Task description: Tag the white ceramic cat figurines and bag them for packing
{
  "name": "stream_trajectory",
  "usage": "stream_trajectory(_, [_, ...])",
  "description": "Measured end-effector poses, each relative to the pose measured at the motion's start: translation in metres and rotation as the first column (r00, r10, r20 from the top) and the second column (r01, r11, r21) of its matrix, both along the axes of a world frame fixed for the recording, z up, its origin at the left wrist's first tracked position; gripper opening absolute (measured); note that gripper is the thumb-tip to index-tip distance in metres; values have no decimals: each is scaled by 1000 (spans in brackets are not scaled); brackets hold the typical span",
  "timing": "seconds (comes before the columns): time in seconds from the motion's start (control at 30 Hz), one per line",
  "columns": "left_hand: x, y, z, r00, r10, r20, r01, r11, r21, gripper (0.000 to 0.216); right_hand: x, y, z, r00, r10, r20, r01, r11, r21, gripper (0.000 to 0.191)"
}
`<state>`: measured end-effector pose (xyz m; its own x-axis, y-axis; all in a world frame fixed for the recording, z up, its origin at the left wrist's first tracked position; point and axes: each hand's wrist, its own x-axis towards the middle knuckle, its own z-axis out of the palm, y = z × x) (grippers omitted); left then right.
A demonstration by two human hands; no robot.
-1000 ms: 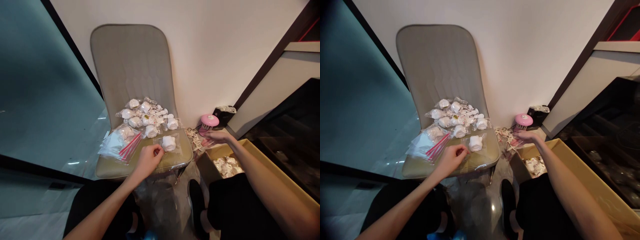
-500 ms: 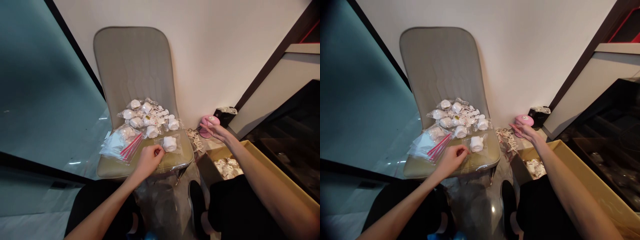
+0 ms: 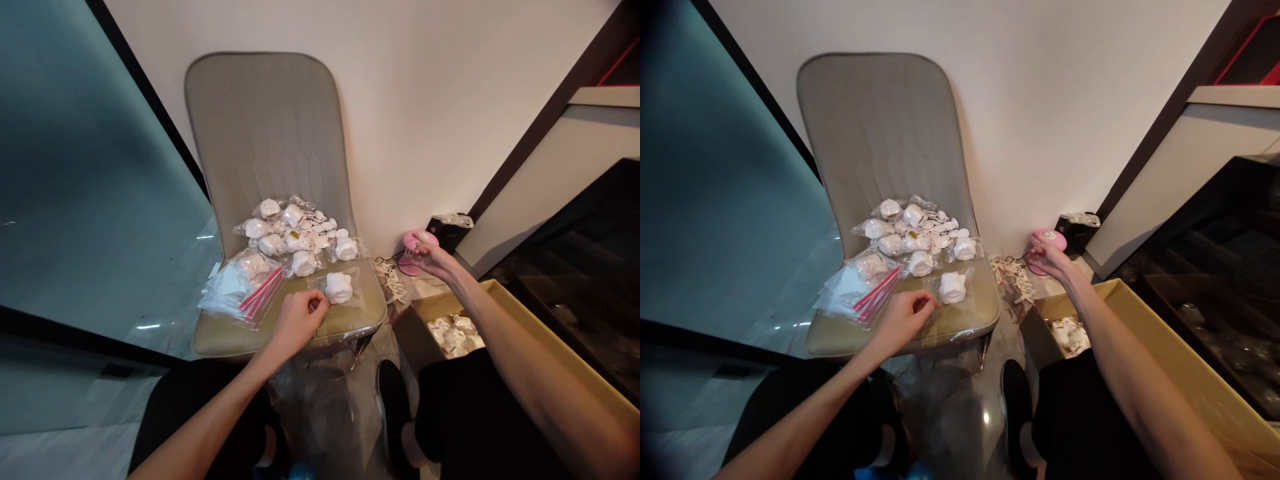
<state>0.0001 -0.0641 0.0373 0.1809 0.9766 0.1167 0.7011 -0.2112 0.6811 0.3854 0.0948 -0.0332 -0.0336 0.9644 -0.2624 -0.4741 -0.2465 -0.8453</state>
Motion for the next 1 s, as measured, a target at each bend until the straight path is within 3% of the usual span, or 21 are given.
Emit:
stream_trajectory(0.07, [0, 0, 0, 1000, -6, 4, 6, 1000, 0, 22, 1, -4, 2, 995, 101, -8, -101, 994, 40, 46])
stream_trajectory(0.1, [0, 0, -1, 1000, -10, 9, 10, 1000, -1, 22, 1, -5, 3, 991, 131, -2, -131, 990, 57, 50])
stream_trajectory(0.17, [0, 1, -1, 1000, -14, 15, 14, 1000, -4, 22, 0, -5, 3, 989, 143, 34, -145, 987, 65, 38])
stream_trajectory(0.27, [1, 0, -1, 1000, -9, 10, 9, 1000, -4, 22, -1, -4, 3, 991, 100, 88, -104, 994, 46, 3])
stream_trajectory(0.33, [1, 0, -1, 1000, -13, 5, 13, 1000, -2, 23, -1, -4, 4, 994, 39, 100, -47, 996, 81, 8])
stream_trajectory(0.4, [1, 0, 1, 1000, -19, 3, 19, 1000, -3, 22, -2, -7, 9, 996, 18, 93, -31, 990, 138, 2])
stream_trajectory(0.5, [2, 0, 1, 1000, -20, 5, 20, 1000, -15, 22, -2, -13, 16, 992, 97, 80, -107, 986, 126, 24])
stream_trajectory(0.6, [3, 0, 1, 1000, -25, 13, 25, 999, -24, 22, -5, -16, 17, 983, 141, 115, -147, 988, 43, 8])
stream_trajectory(0.7, [2, 0, -1, 999, -30, 18, 30, 999, -13, 22, -7, -14, 14, 983, -24, 180, 6, 995, 96, 21])
stream_trajectory(0.77, [2, 0, -1, 999, -32, 18, 32, 999, -9, 22, -6, -12, 11, 984, -76, 161, 50, 985, 165, 10])
stream_trajectory(0.8, [2, 0, -1, 999, -32, 17, 32, 999, -11, 22, -5, -12, 11, 989, -40, 141, 14, 984, 180, 8])
stream_trajectory(0.9, [2, 0, 0, 999, -31, 17, 31, 999, -17, 23, -4, -13, 10, 980, 144, 134, -165, 974, 155, 41])
stream_trajectory(1.0, [2, 0, 2, 999, -31, 16, 31, 999, -13, 22, -7, -14, 9, 973, 152, 176, -170, 981, 91, 26])
